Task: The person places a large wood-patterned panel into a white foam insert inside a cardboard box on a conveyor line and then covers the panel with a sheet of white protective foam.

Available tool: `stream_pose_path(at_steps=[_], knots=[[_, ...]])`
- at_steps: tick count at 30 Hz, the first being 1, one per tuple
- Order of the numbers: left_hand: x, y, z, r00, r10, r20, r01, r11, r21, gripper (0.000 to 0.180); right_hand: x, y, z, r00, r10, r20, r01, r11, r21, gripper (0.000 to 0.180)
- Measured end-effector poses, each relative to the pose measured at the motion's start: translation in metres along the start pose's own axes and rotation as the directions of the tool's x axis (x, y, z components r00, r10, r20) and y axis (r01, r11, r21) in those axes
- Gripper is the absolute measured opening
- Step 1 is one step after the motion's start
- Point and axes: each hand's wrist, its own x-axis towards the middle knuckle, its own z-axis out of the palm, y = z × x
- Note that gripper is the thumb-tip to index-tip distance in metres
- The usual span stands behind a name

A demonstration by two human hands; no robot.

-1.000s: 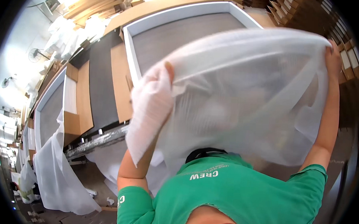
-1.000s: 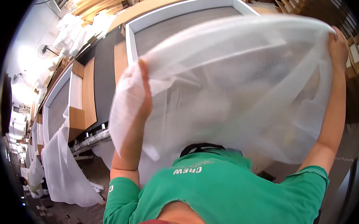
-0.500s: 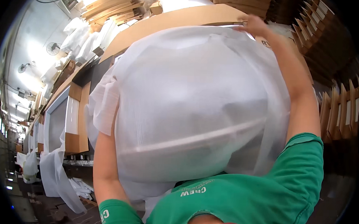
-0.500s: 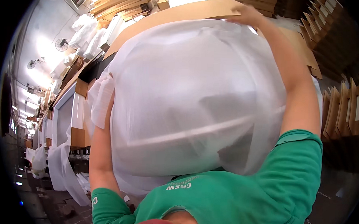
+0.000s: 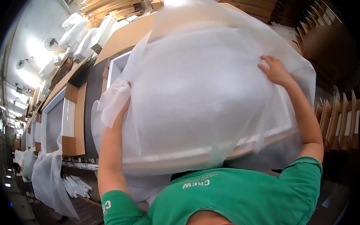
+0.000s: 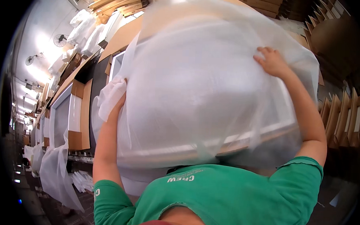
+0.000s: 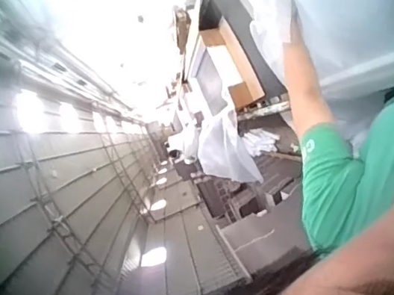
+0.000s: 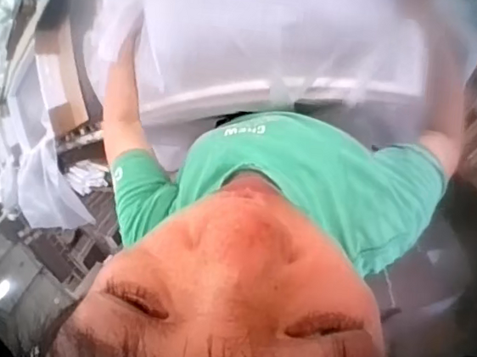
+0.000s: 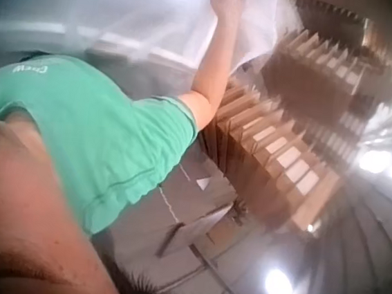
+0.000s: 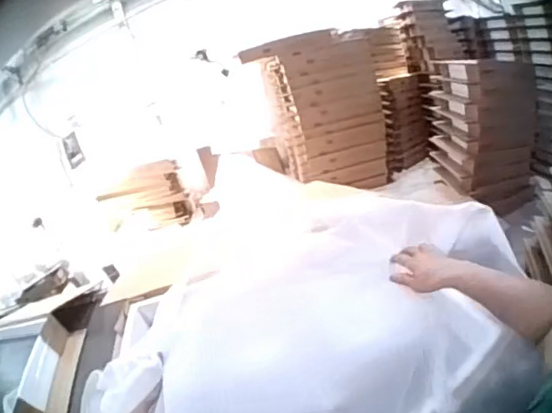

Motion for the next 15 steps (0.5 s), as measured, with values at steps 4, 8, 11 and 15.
stream_pose_path(at_steps=[4, 8, 11, 15], knots=[[0.001, -0.015, 0.032, 0.974, -0.046, 0.223, -0.005, 0.975, 0.221, 0.058, 0.0, -0.005, 0.064, 0.921, 0.102, 0.375, -0.057, 0.99, -0.127, 0.049], [0.015, -0.038, 0.062, 0.968, -0.05, 0.245, 0.006, 0.984, 0.176, 0.055, 0.013, 0.015, 0.085, 0.646, 0.182, 0.741, -0.406, 0.904, 0.132, 0.052], [0.021, -0.073, 0.065, 0.987, -0.043, 0.157, 0.032, 0.997, 0.072, 0.048, 0.052, 0.033, 0.084, 0.907, 0.03, 0.419, -0.157, 0.95, 0.271, 0.051], [0.044, -0.066, 0.027, 0.944, -0.066, 0.324, 0.185, 0.918, -0.351, 0.047, 0.109, 0.063, 0.065, 0.941, 0.007, -0.339, -0.06, 0.987, -0.147, 0.04]])
